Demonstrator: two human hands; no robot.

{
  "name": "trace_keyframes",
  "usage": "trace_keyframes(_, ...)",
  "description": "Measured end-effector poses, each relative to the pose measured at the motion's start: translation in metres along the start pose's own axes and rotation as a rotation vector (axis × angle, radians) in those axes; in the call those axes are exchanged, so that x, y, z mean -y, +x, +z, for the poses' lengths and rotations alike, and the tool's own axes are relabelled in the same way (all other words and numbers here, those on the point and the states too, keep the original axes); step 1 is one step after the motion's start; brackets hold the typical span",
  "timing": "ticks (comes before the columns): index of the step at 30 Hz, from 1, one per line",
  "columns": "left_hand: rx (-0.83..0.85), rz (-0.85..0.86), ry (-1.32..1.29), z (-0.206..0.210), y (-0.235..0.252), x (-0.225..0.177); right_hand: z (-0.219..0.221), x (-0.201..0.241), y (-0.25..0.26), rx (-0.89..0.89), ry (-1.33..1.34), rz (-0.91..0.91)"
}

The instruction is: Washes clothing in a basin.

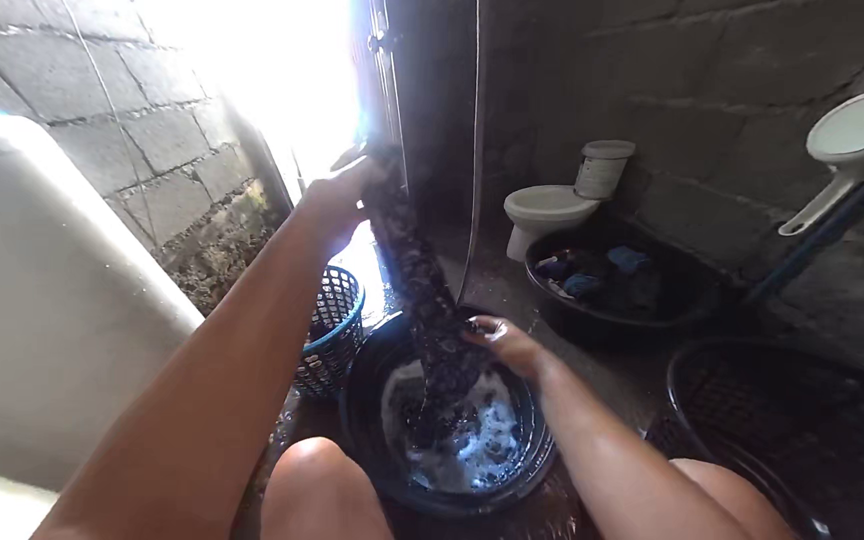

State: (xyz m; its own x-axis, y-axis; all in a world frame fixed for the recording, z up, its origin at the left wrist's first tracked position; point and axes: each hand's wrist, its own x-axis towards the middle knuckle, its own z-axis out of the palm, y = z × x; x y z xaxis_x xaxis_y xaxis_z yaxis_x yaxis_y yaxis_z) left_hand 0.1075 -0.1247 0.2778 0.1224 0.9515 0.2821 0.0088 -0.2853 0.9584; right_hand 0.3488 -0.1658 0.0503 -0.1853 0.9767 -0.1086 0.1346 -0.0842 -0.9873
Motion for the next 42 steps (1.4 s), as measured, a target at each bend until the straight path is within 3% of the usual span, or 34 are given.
trace_keyframes(5, -0.180, -0.036, -0.222, -0.078, 0.001, 0.063, -0.067, 0.079, 0.015, -0.139, -0.076, -0.254)
trace_keyframes(9, -0.323, 0.039, -0.400, -0.104, 0.001, 0.076, -0.087, 0.148, 0.015, -0.323, -0.042, -0.379)
trace_keyframes(12, -0.228, 0.093, -0.289, -0.107, 0.004, 0.082, -0.089, 0.155, 0.022, -0.411, 0.023, -0.454)
trace_keyframes(15, -0.036, 0.029, 0.318, -0.094, -0.012, 0.120, -0.081, 0.097, 0.030, -0.350, -0.116, -0.354)
trace_keyframes(19, 0.424, -0.415, 1.020, -0.031, -0.075, 0.247, -0.053, -0.079, 0.028, -0.018, -0.532, 0.120)
trace_keyframes(21, 0.696, -0.660, 1.077, 0.010, -0.133, 0.316, -0.021, -0.155, 0.006, 0.270, -0.720, 0.377)
trace_keyframes(24, 0.867, -0.907, 1.052, 0.055, -0.215, 0.373, 0.020, -0.214, -0.038, 0.609, -0.858, 0.533)
trace_keyframes(27, 0.832, -1.009, 1.102, 0.066, -0.230, 0.392, 0.037, -0.211, -0.055, 0.774, -1.092, 0.583)
trace_keyframes(30, 0.774, -1.100, 1.020, 0.051, -0.224, 0.388, 0.047, -0.204, -0.065, 0.804, -1.069, 0.589)
trace_keyframes(37, 0.952, -1.057, 1.207, 0.048, -0.238, 0.378, 0.080, -0.199, -0.089, 0.892, -1.020, 0.643)
trace_keyframes(42, 0.799, -1.069, 1.125, 0.041, -0.237, 0.375, 0.084, -0.194, -0.093, 0.936, -1.035, 0.651)
